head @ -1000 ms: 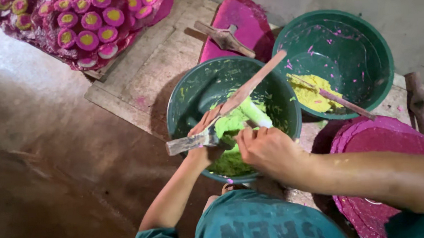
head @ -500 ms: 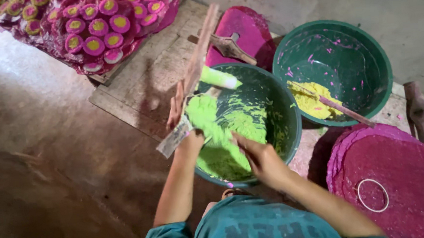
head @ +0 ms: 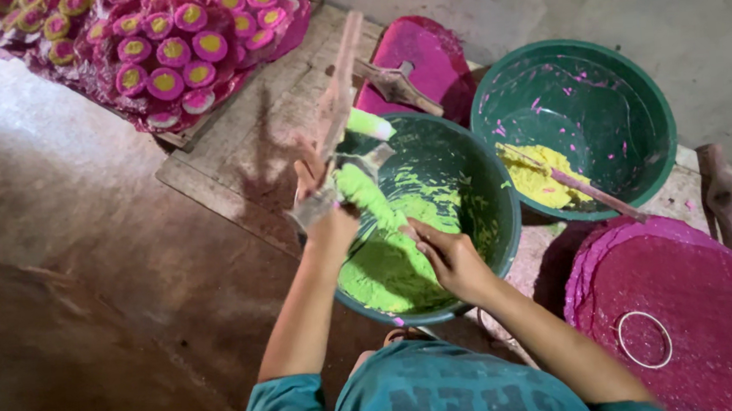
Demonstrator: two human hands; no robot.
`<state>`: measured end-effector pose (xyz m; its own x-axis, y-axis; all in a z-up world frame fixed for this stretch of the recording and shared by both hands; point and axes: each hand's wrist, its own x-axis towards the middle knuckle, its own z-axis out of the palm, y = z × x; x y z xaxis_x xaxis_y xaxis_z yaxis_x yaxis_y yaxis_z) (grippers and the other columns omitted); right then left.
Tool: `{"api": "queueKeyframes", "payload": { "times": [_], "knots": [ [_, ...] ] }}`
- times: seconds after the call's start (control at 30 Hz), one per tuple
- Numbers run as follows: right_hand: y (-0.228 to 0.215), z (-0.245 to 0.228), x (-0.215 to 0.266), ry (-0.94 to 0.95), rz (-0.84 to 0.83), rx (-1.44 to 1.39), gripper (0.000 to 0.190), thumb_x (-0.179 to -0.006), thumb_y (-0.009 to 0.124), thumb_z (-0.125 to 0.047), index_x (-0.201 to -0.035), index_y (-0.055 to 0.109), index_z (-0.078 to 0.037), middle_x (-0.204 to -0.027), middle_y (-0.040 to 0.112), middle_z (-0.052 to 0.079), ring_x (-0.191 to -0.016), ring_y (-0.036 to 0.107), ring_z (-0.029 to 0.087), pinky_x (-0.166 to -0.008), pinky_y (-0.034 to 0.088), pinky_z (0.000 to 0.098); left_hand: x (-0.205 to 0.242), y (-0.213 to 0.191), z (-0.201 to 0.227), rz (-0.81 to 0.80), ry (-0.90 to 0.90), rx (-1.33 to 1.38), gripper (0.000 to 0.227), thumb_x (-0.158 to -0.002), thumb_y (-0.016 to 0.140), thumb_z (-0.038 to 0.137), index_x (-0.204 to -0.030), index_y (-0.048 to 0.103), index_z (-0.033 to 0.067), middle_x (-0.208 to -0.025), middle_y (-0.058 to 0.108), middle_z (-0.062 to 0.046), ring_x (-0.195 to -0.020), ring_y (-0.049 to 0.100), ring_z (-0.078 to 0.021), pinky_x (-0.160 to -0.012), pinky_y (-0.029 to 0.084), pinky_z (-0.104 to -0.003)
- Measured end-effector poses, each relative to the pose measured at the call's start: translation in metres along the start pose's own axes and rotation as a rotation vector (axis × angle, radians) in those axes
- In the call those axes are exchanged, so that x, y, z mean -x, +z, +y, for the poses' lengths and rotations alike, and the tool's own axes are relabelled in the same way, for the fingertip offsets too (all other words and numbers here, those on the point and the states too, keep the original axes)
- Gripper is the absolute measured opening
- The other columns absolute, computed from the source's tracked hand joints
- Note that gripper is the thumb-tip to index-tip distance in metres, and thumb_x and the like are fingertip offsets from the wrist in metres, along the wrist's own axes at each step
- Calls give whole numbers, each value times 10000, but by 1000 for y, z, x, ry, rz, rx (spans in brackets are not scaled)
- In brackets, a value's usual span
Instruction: The person assembles cylindrical firecrackers by scooping green and yellow powders into a wooden press and extruding them into circular molds on a pink tray. They then stack the filled trays and secure them with a red string.
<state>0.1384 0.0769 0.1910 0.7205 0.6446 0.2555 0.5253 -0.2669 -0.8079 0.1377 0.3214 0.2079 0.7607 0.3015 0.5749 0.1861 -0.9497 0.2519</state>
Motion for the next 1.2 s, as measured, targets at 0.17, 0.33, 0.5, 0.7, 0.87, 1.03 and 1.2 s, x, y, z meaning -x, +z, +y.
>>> {"api": "queueKeyframes", "payload": {
  "times": [0.17, 0.33, 0.5, 0.7, 0.87, 1.03, 1.2],
  "knots": [
    [-17, 13, 2, 317, -270, -73, 451, -1029, 549, -108, -1477, 583, -71, -1196, 754, 241, -947, 691, 354, -832, 546, 351, -15, 10, -49, 84, -287, 646, 740, -805, 782, 267, -1401, 444, -10, -1258, 626, -223, -1084, 658, -390, -923, 529, -458],
    [-35, 11, -15, -141, -333, 99, 606, -1095, 532, -308, -1606, 335, -50, -1603, 435, 251, -1459, 415, 326, -1169, 344, 458, 28, 28, -28, -324, -705, 1408, 338, -796, 694, 91, -1124, 666, 14, -1000, 651, -90, -853, 631, -230, -663, 516, -377],
    [-86, -8, 9, -294, 116, -1150, 868, -1050, 581, -567, -1626, 109, -122, -1550, 376, 248, -1382, 465, 361, -1154, 423, 494, 127, 22, 85, -1172, -690, 2158, 428, -794, 738, 43, -1206, 682, -58, -1128, 723, -153, -1000, 683, -262, -851, 561, -361],
    [-176, -47, 119, -307, 467, -668, 640, -1087, 596, -413, -1563, 413, -25, -1420, 594, 291, -1025, 718, 347, -811, 624, 434, 101, -37, 171, -810, 365, 1668, 533, -900, 791, 148, -1371, 560, 54, -1319, 639, -126, -1183, 630, -264, -1026, 531, -379],
    [-220, -63, 219, -389, 463, 287, 418, -954, 576, -286, -1368, 626, -261, -1165, 795, 205, -769, 719, 237, -643, 616, 424, 86, -96, 253, -1009, 479, 750, 469, -736, 894, 356, -1057, 625, 144, -945, 705, -108, -858, 681, -324, -717, 488, -414],
    [-235, -58, 266, -631, 390, 450, 621, -1060, 545, -201, -1627, 302, -271, -1282, 640, 256, -989, 732, 413, -821, 626, 458, 119, -94, 313, -1188, 391, 1214, 368, -837, 815, 253, -1118, 609, 136, -953, 698, -88, -886, 718, -280, -755, 544, -379],
    [-259, -44, 316, -263, 373, 131, 747, -1084, 644, -368, -1677, 211, -228, -1563, 471, 208, -1359, 562, 353, -1095, 481, 426, 142, -46, 358, -1159, 516, 1778, 626, -833, 772, 120, -1373, 460, 68, -1255, 604, -113, -1185, 576, -237, -1001, 468, -371]
  ]
}}
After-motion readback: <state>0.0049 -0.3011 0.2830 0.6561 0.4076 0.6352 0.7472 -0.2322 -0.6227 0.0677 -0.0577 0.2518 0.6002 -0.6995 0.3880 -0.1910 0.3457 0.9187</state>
